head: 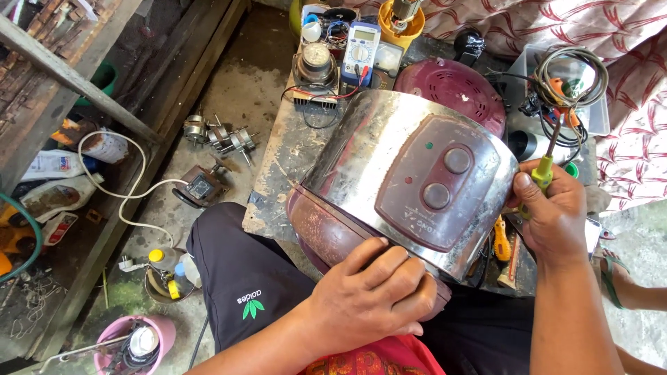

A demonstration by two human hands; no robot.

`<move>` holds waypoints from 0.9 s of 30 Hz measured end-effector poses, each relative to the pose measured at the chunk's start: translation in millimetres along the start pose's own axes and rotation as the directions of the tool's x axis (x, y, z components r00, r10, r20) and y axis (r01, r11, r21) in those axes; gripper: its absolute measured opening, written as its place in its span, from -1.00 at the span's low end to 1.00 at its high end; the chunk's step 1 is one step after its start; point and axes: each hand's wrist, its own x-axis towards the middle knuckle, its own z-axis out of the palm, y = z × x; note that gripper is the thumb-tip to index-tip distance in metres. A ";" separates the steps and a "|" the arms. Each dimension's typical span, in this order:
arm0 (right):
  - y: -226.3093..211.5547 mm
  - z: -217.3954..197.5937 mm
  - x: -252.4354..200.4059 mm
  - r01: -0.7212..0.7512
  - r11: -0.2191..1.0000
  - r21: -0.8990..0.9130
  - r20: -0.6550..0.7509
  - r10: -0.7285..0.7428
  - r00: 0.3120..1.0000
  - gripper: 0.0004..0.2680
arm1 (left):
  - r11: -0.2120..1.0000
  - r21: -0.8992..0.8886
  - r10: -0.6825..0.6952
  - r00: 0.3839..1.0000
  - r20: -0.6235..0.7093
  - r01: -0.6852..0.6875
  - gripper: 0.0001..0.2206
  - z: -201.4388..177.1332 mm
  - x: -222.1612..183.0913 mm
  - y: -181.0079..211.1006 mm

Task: Repairing a rice cooker by securing internal wiring and reassembling the outer metal housing.

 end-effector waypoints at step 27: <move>-42.2 -4.0 20.1 0.063 0.943 -0.327 0.204 0.005 0.979 -0.72 | 0.382 -0.542 -0.881 0.472 0.031 0.749 -0.34 17.8 -80.6 -27.5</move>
